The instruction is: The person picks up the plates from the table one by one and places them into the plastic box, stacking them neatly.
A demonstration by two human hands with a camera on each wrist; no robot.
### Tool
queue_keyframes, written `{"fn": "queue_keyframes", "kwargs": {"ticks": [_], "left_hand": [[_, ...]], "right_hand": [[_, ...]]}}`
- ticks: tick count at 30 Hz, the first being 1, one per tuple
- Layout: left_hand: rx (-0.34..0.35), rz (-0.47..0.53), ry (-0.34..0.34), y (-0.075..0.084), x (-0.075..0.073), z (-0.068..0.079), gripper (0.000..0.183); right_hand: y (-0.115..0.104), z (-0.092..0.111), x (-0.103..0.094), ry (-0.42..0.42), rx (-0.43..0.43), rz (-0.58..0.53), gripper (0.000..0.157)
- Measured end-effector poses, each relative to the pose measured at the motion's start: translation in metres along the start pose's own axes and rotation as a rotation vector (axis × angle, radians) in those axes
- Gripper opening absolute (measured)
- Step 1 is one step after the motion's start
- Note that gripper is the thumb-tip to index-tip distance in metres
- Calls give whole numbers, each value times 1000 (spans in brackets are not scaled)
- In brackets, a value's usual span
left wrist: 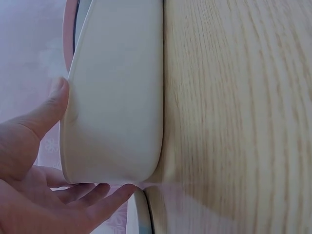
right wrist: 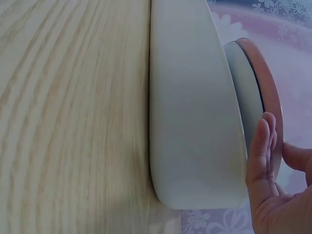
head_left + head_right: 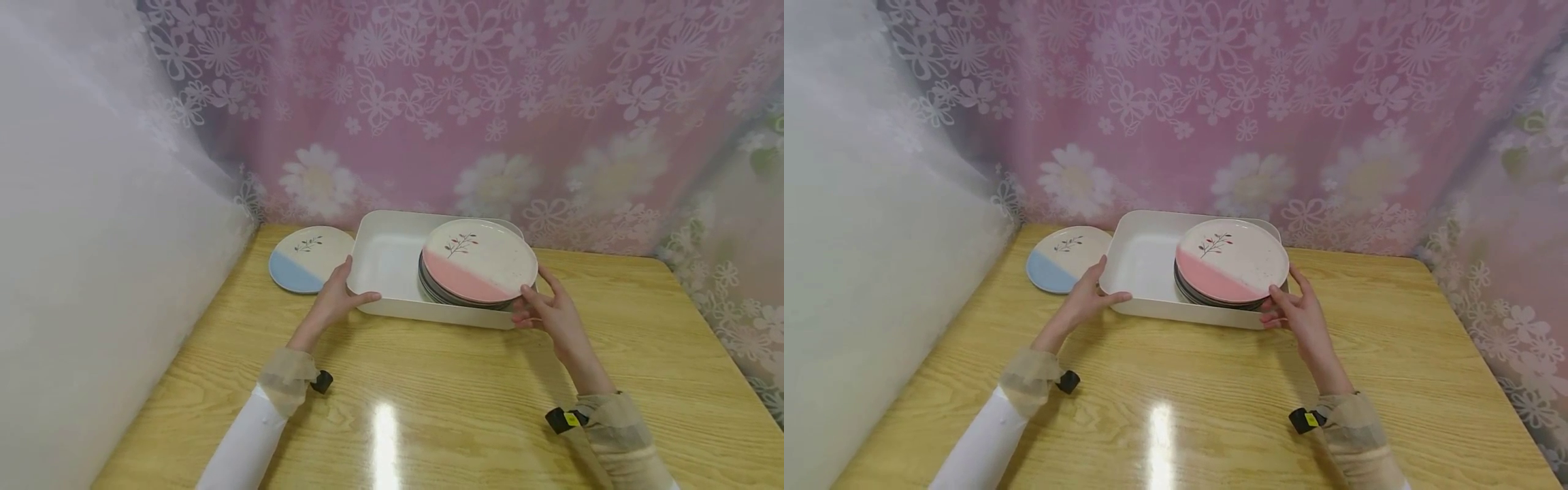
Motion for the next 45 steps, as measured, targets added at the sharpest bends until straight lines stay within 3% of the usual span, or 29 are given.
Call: {"fn": "queue_keyframes", "kwargs": {"ticks": [7, 12, 14, 18, 23, 27, 31, 35, 45], "left_hand": [[23, -144, -64, 0, -10, -8, 109], [43, -153, -123, -7, -28, -12, 90], [31, -141, -91, -14, -41, -13, 76], [-36, -136, 52, -40, -70, -19, 52], [-210, -203, 203, -84, -98, -16, 41], [-343, -245, 236, -114, -110, -9, 39], [-408, -299, 178, -136, -111, -4, 37], [-415, -381, 85, -150, -101, -6, 43], [-410, -524, -6, -154, -89, -24, 31]], "right_hand": [[3, 0, -9, 41, -35, -19, 76], [5, -1, -12, 66, -52, -32, 74], [6, -1, -12, 70, -49, -34, 75], [9, -2, -13, 76, -39, -30, 75], [10, -2, -15, 92, -36, -17, 75], [10, -2, -17, 96, -38, -5, 75], [11, -2, -17, 95, -29, -7, 75], [13, -2, -16, 100, -20, 4, 75], [12, 0, -17, 120, -36, 4, 74]]}}
Point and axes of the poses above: each hand's wrist, its own z-axis away from the middle knuckle, its own x-axis out of the palm, y = z × x, the point moved 7 cm from there along -z, towards the middle knuckle, and after that the axes turned 15 degrees about -z, right-handed, at the moved point
